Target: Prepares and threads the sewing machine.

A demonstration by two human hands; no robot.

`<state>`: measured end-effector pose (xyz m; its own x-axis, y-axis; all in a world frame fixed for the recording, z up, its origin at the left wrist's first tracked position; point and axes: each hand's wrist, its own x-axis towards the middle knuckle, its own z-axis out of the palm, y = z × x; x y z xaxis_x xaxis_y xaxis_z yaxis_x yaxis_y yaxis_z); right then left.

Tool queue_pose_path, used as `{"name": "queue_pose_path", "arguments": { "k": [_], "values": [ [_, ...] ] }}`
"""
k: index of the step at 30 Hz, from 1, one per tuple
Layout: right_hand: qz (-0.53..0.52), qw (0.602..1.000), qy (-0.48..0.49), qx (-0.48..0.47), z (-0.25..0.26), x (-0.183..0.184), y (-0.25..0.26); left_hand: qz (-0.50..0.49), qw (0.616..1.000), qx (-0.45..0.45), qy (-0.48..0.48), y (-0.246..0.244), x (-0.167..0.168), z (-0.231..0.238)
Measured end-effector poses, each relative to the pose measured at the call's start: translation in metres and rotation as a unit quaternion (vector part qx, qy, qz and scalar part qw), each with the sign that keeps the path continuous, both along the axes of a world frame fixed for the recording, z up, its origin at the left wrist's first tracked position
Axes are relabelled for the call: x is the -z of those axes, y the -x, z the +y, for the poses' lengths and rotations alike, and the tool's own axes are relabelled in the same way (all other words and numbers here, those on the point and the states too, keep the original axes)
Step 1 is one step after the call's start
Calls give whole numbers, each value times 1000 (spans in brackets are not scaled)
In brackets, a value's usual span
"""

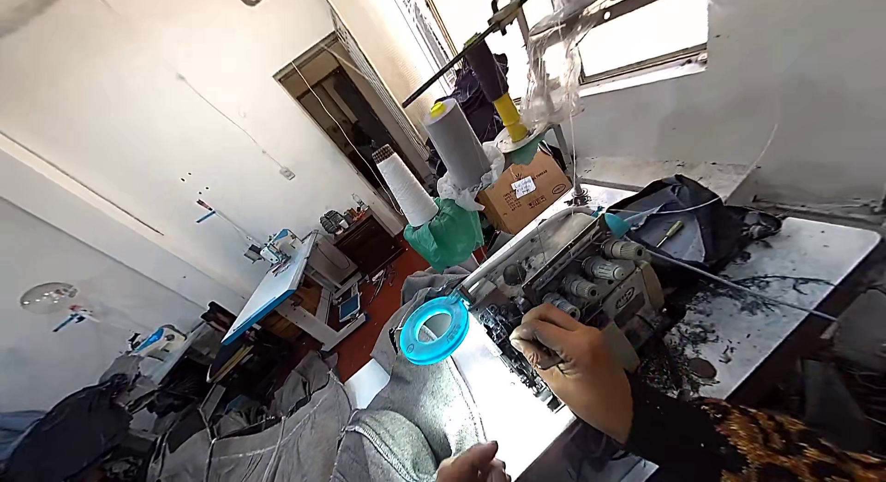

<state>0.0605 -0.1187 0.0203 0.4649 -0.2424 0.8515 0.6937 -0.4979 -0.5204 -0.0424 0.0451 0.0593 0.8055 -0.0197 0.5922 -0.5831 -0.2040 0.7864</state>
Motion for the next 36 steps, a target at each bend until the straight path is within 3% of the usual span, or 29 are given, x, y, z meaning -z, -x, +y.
{"name": "queue_pose_path", "arguments": {
  "k": [5,12,22,36],
  "values": [
    [13,996,23,-82,-6,-4,12,-37,995,-64,-64,-35,1,-26],
    [40,983,60,-169,-20,-13,18,-72,994,-66,-47,-56,7,-41],
    [75,981,2,-176,-18,-14,20,-34,997,-61,35,-58,9,-38],
    [76,979,9,-189,-13,-12,21,-17,997,-62,53,-60,9,-38]
  ]
}}
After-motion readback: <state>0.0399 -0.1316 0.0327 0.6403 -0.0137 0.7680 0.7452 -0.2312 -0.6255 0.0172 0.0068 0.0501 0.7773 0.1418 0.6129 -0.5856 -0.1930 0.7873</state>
